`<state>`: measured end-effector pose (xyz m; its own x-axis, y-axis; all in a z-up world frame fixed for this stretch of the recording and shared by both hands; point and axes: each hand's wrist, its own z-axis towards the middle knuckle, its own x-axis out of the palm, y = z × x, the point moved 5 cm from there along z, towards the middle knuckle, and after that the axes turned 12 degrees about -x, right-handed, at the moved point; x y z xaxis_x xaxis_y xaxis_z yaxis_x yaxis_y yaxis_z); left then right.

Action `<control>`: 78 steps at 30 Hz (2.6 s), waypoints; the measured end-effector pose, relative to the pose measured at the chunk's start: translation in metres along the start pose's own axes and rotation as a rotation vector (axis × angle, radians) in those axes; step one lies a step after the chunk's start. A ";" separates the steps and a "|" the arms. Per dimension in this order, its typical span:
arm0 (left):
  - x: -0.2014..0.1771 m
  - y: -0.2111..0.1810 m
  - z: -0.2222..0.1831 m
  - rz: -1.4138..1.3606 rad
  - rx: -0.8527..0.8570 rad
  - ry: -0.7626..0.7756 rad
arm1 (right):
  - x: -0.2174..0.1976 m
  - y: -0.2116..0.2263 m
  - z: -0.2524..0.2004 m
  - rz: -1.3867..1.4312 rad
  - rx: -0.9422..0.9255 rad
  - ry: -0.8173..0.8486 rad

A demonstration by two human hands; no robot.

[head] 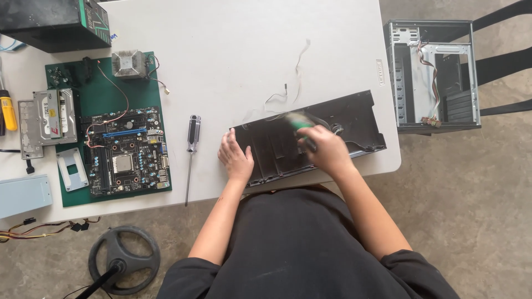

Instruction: Cleaning the interior and wiring of a computer case front panel using a paintbrush to remove dust.

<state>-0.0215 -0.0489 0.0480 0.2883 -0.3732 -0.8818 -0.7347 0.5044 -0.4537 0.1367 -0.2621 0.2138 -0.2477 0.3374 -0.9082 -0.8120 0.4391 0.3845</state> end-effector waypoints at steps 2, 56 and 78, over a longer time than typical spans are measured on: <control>0.001 -0.001 0.000 0.008 0.010 -0.007 | 0.011 -0.003 -0.005 0.035 0.027 -0.032; 0.045 -0.185 0.077 0.592 1.159 -0.245 | -0.151 -0.126 -0.123 0.621 0.436 -0.467; 0.076 -0.022 -0.090 0.205 0.959 -0.066 | -0.059 -0.054 0.015 0.121 0.033 0.290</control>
<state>-0.0392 -0.1585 0.0025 0.2666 -0.1786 -0.9471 0.0276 0.9837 -0.1777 0.2028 -0.2929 0.2495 -0.4856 0.1391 -0.8631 -0.7510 0.4389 0.4933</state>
